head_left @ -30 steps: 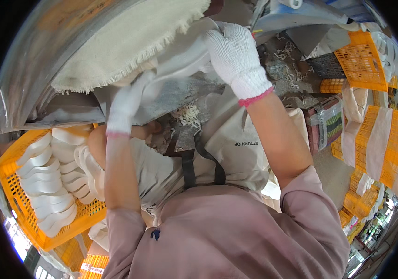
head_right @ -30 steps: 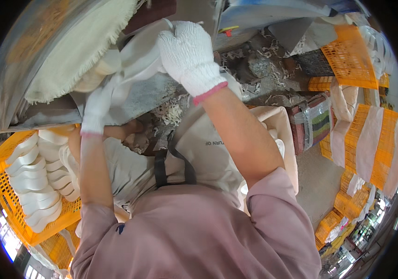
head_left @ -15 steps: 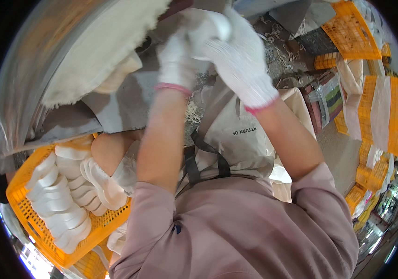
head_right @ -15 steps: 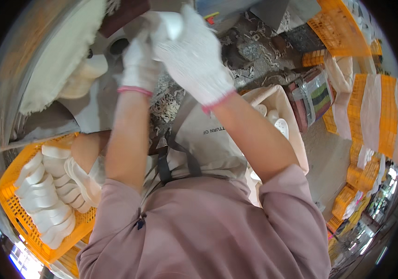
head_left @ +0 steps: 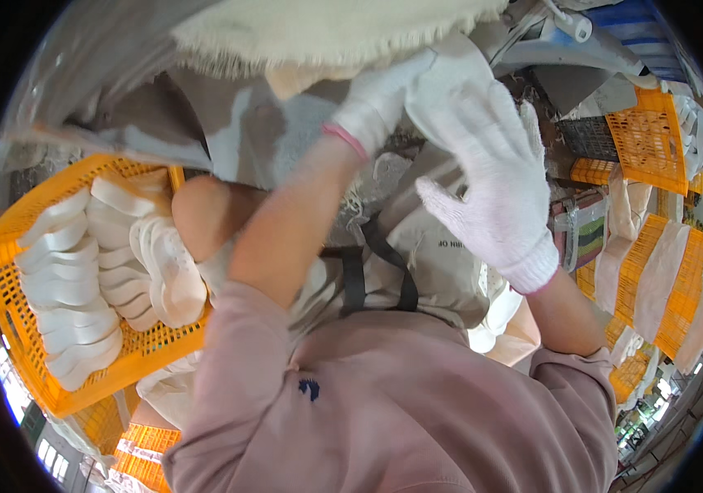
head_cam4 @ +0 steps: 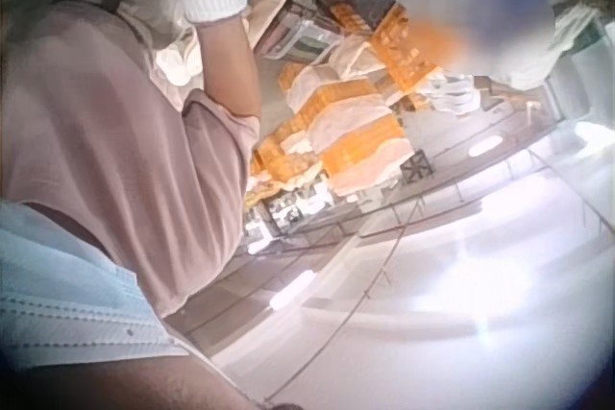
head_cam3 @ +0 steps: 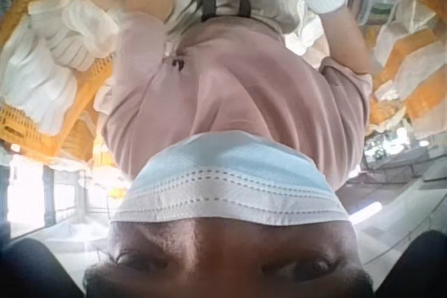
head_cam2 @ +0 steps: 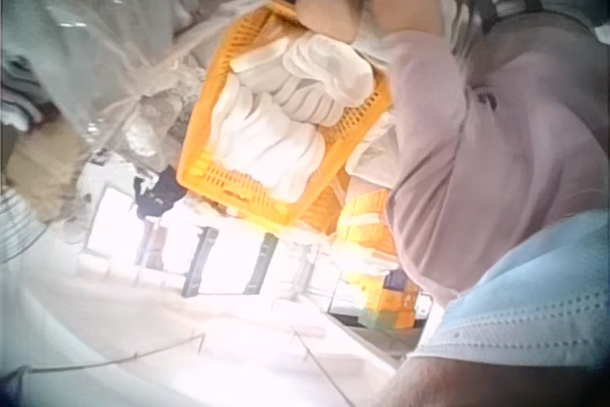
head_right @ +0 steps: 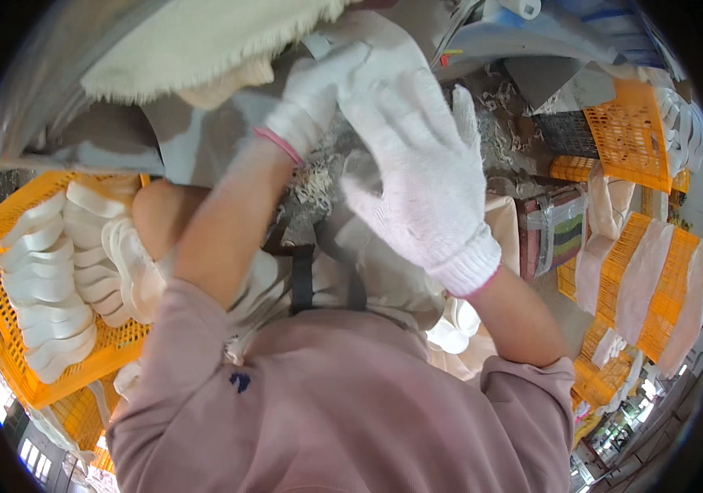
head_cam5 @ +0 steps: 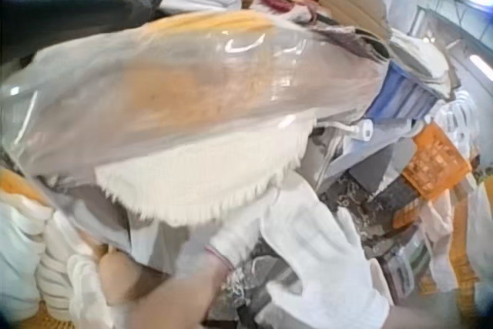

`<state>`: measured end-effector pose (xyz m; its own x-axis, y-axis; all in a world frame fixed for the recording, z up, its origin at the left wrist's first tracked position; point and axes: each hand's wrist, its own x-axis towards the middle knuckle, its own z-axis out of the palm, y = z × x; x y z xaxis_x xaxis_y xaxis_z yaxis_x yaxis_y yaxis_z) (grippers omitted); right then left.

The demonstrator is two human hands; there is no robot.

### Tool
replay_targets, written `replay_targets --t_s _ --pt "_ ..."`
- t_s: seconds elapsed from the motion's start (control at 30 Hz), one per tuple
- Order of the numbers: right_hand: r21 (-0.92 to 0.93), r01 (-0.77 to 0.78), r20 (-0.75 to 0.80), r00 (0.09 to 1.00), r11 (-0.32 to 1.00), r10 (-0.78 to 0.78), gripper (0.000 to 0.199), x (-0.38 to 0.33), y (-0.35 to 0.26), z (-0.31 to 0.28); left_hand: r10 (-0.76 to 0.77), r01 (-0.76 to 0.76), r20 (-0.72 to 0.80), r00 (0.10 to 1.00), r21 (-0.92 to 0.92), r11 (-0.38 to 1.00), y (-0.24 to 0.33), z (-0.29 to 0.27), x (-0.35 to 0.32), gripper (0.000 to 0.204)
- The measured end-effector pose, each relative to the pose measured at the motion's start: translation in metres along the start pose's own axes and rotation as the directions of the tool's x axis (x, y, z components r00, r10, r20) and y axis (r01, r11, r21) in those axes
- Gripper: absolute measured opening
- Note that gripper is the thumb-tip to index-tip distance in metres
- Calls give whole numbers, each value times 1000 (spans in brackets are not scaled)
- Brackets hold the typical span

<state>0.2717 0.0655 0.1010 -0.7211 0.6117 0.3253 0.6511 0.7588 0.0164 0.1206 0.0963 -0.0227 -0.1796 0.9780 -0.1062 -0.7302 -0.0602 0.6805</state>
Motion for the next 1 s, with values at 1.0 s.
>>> replay_targets --t_s 1.0 --pt "684 -605 585 788 406 189 69 14 -85 15 -303 294 66 951 -510 808 47 -62 -35 35"
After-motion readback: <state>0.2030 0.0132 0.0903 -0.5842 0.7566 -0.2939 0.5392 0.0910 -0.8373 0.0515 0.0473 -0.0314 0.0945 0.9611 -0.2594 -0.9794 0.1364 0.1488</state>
